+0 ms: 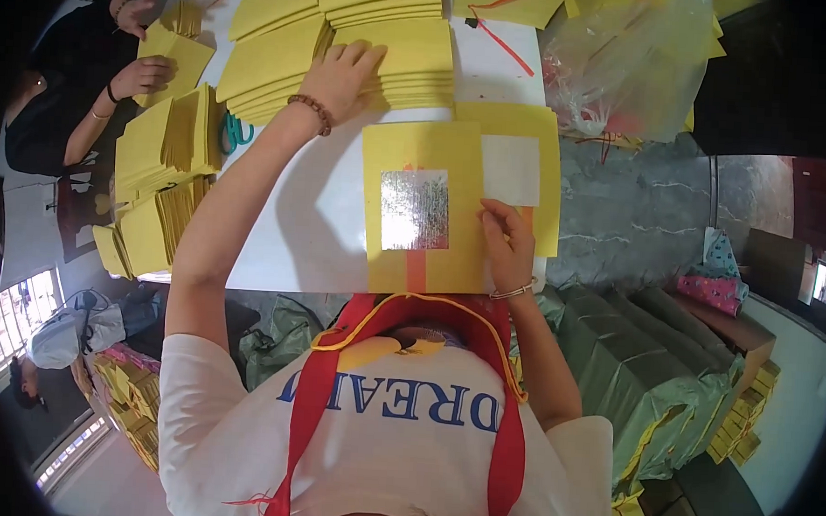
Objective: Folding and stacking sheets of yellow joss paper.
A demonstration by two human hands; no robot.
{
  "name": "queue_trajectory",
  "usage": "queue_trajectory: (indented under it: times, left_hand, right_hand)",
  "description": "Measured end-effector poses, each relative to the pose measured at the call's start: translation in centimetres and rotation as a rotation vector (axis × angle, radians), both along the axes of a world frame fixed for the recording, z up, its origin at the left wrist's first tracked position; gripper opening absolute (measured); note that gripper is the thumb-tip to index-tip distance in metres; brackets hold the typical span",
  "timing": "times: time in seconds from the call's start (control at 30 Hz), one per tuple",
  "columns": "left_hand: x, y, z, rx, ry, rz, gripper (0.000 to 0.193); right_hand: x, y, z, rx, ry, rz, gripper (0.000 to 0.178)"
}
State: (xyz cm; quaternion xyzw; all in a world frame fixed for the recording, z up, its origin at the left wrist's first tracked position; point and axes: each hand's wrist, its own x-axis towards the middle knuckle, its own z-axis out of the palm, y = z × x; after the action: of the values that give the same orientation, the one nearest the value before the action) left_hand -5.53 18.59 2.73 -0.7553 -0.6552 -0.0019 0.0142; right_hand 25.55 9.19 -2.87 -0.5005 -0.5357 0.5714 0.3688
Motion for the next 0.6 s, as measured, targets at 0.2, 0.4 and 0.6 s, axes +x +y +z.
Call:
queue_trajectory:
  times: [0.2,0.4,0.6]
  left_hand:
    - [3.1,-6.4,1.8,0.189,-0.298,-0.128,0.057]
    - [8.6,-18.7,-2.7,0.091,-0.457,-0.358,0.043]
    - [10.0,-21.5,-3.6,0.038,-0.399,-0.354,0.045]
  right_hand:
    - [0.1,-1.0,1.5,0.271,-0.206,0.093,0.018]
    - [-0.1,-2.1,1.1,0.500,-0.354,0.220,0.018]
    - [-0.4,-2.3,1.7,0.581,-0.496,0.380,0.023]
